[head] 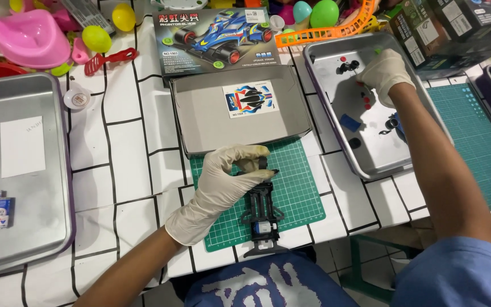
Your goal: Assembling a plastic model racing car, including the chassis, motor, and internal components.
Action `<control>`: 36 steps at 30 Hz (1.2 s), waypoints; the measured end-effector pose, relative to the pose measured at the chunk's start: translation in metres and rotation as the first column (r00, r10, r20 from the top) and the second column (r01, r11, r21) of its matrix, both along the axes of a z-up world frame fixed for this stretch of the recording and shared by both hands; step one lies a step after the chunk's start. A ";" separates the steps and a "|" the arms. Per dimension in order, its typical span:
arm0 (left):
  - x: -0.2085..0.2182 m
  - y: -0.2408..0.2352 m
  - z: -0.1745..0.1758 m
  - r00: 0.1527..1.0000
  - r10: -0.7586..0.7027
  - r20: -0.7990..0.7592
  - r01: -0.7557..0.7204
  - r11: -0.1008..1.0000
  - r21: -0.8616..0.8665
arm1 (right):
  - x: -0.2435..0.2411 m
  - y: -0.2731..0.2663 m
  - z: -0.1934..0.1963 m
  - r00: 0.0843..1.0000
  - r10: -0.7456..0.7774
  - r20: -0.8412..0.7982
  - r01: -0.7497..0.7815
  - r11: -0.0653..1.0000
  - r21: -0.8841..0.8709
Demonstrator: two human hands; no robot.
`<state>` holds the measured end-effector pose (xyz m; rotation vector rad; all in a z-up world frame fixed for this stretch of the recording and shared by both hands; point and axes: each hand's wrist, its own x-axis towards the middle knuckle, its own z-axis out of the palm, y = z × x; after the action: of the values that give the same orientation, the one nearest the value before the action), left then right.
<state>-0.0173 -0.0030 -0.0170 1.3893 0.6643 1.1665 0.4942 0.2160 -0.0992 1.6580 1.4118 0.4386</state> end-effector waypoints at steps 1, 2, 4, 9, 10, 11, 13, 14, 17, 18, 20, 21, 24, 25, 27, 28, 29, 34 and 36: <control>0.000 0.000 0.000 1.000 -0.001 0.000 0.001 1.000 0.001 | -0.016 -0.011 0.015 1.000 -0.001 0.000 0.001 1.000 0.001; 0.000 0.000 0.000 1.000 -0.004 -0.004 0.004 1.000 -0.007 | -0.033 -0.022 0.031 0.888 -0.195 -0.417 0.262 0.959 0.111; -0.001 0.000 0.001 1.000 -0.001 -0.005 0.001 1.000 -0.014 | -0.054 -0.034 0.049 0.582 -0.265 -0.769 0.520 0.848 0.101; 0.001 0.000 0.000 0.999 0.022 0.035 -0.019 0.997 -0.073 | 0.003 -0.025 -0.007 0.837 0.518 0.178 -0.471 0.846 -0.249; 0.000 0.001 0.001 0.999 0.022 0.035 -0.019 0.997 -0.072 | 0.004 -0.030 -0.005 0.837 0.518 0.179 -0.471 0.846 -0.248; 0.000 0.001 0.001 0.999 0.029 0.036 -0.026 0.997 -0.074 | 0.007 -0.036 0.000 0.922 0.269 -0.278 -0.252 0.963 0.093; 0.000 0.001 0.000 0.998 0.037 0.044 -0.034 0.996 -0.077 | 0.005 -0.047 0.010 0.688 0.111 -0.717 0.127 0.954 0.270; 0.001 0.001 0.000 0.998 0.040 0.046 -0.036 0.996 -0.079 | 0.000 -0.052 0.016 0.668 0.146 -0.730 0.148 0.935 0.323; 0.000 0.001 0.001 0.998 0.045 0.035 -0.042 0.996 -0.079 | -0.015 -0.064 0.028 0.623 0.225 -0.749 0.146 0.907 0.394; -0.001 0.001 0.002 0.998 0.049 0.027 -0.047 0.996 -0.078 | -0.021 -0.067 0.032 0.598 0.268 -0.755 0.121 0.902 0.415; 0.000 0.003 0.002 0.998 0.049 0.031 -0.046 0.996 -0.077 | -0.038 -0.077 0.044 0.559 0.286 -0.779 0.098 0.909 0.405; 0.000 0.003 0.001 0.998 0.046 0.034 -0.043 0.996 -0.080 | -0.047 -0.082 0.050 0.517 0.300 -0.802 0.077 0.917 0.392; -0.002 0.002 0.005 0.999 0.039 0.032 -0.036 0.995 -0.093 | -0.050 -0.087 0.060 0.571 0.294 -0.766 -0.019 0.938 0.346; -0.002 0.002 0.004 0.999 0.039 0.031 -0.036 0.995 -0.093 | -0.052 -0.089 0.063 0.571 0.294 -0.767 -0.018 0.938 0.346; -0.002 0.003 0.003 0.999 0.031 0.028 -0.028 0.995 -0.097 | -0.056 -0.095 0.069 0.568 0.330 -0.754 -0.098 0.936 0.337; -0.002 0.003 0.003 0.999 0.030 0.029 -0.027 0.995 -0.099 | -0.054 -0.095 0.068 0.569 0.329 -0.754 -0.098 0.937 0.335; -0.001 0.003 0.002 0.999 0.031 0.022 -0.029 0.994 -0.101 | -0.053 -0.095 0.066 0.535 0.361 -0.763 -0.107 0.926 0.363; -0.001 0.004 0.001 0.999 0.037 0.005 -0.036 0.993 -0.109 | -0.049 -0.092 0.061 0.451 0.453 -0.769 -0.156 0.888 0.432; -0.002 0.004 0.003 0.999 0.034 0.022 -0.031 0.994 -0.103 | -0.046 -0.087 0.065 0.500 0.376 -0.780 -0.119 0.922 0.369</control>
<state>-0.0189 0.0008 -0.0143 1.2805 0.7229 1.1566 0.4480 0.1293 -0.0344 2.0032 2.4400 -0.0875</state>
